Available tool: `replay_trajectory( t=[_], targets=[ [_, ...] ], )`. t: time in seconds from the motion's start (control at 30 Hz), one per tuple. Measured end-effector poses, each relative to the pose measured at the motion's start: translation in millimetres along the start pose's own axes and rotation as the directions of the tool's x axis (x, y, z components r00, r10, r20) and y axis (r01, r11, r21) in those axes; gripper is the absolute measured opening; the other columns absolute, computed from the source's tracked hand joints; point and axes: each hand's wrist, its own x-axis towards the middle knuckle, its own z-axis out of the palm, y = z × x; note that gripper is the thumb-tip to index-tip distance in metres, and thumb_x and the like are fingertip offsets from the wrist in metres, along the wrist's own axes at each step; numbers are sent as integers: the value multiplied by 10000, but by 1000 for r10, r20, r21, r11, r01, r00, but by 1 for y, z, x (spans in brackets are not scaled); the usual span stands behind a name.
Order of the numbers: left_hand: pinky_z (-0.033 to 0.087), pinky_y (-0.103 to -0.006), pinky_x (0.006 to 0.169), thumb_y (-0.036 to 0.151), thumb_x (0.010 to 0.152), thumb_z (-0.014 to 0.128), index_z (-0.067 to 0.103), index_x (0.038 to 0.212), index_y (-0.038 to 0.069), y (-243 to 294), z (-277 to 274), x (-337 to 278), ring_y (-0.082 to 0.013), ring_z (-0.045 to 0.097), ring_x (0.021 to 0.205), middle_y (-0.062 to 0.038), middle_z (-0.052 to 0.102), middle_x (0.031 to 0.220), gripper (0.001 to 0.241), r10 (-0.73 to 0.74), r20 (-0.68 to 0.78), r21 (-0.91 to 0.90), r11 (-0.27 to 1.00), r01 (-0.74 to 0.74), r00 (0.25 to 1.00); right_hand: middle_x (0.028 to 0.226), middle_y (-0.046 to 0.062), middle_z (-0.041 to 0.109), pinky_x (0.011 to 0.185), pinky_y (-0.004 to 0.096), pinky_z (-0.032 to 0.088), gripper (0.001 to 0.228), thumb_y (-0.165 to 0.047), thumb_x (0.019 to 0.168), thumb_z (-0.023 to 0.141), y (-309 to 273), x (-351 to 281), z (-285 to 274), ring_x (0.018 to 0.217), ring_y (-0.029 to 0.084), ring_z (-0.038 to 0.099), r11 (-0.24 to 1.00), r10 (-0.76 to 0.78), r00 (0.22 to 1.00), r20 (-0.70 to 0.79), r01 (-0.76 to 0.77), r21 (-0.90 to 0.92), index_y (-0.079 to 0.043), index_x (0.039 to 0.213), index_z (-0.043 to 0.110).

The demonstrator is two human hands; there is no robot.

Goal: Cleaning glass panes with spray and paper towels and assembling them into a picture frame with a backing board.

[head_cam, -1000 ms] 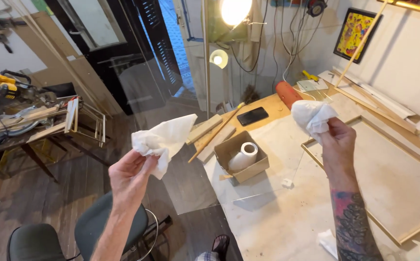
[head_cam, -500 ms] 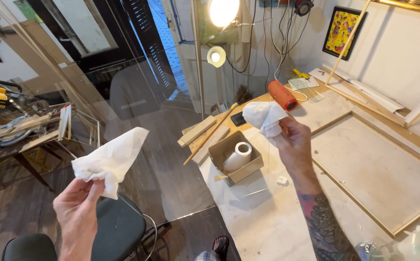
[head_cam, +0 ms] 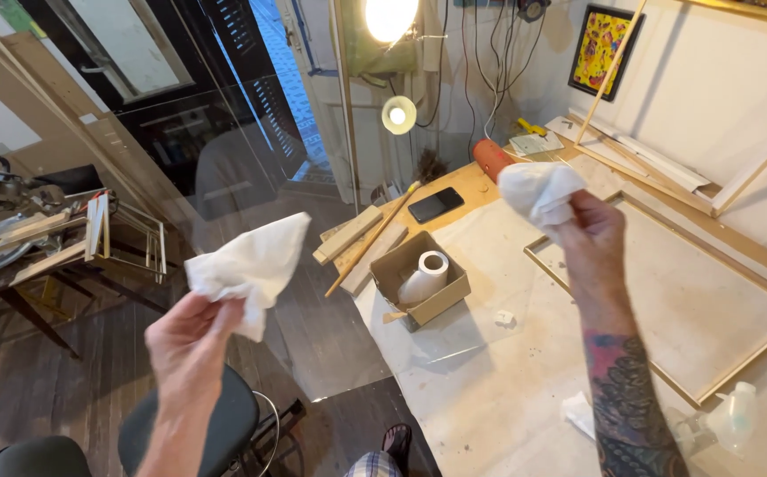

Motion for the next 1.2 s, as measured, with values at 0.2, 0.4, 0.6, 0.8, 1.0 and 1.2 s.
replay_trajectory(
  t=[0.2,0.4,0.6,0.8,1.0,1.2],
  targets=[
    [658,-375,906,-28,851,728,700,1219,-13,4,48,-5,-279,766,1072,-183,751,1228,369,-28,122,60,998,21,992,1109,-2,738,1055,391,608,269,-78,921,710,-1,1,-41,1126,143,681,991,20,995,-101,-33,-133,-144,1182,718],
    [681,-302,816,58,874,753,682,1265,-11,-46,69,1,-209,779,970,-149,776,1147,403,178,329,38,979,-201,927,981,-107,654,956,271,570,95,-104,975,693,56,0,-88,1009,25,601,995,-80,969,-233,62,-82,-150,1055,718],
    [571,-379,835,-5,860,808,766,1130,20,-160,81,-21,-130,662,904,-149,778,934,274,165,310,110,972,-208,936,1044,80,677,962,352,520,263,56,1012,571,110,-63,-126,1037,157,647,946,-156,931,-331,44,-322,-65,1200,709],
    [596,-421,881,-37,867,777,734,1186,-19,-191,91,-51,-179,702,963,-149,784,999,322,15,326,35,999,-27,945,1062,67,655,1017,371,488,267,63,1007,543,161,-110,-157,1049,102,541,966,-66,925,-375,-35,-257,-15,1215,691],
    [594,-419,900,-10,861,785,760,1138,7,-205,97,-55,-172,705,998,-125,789,1026,279,24,411,53,997,-50,911,1091,74,670,1020,324,502,241,33,1037,524,170,-135,-160,1069,83,527,960,-57,908,-414,-64,-273,-16,1220,674],
    [610,-436,888,15,890,763,751,1163,22,-174,101,-41,-238,744,1007,-135,772,1062,274,100,456,1,994,-113,884,1156,70,666,1047,301,502,267,10,1059,526,162,-138,-161,1122,70,520,950,-70,919,-388,-58,-308,-16,1297,642]
  ],
)
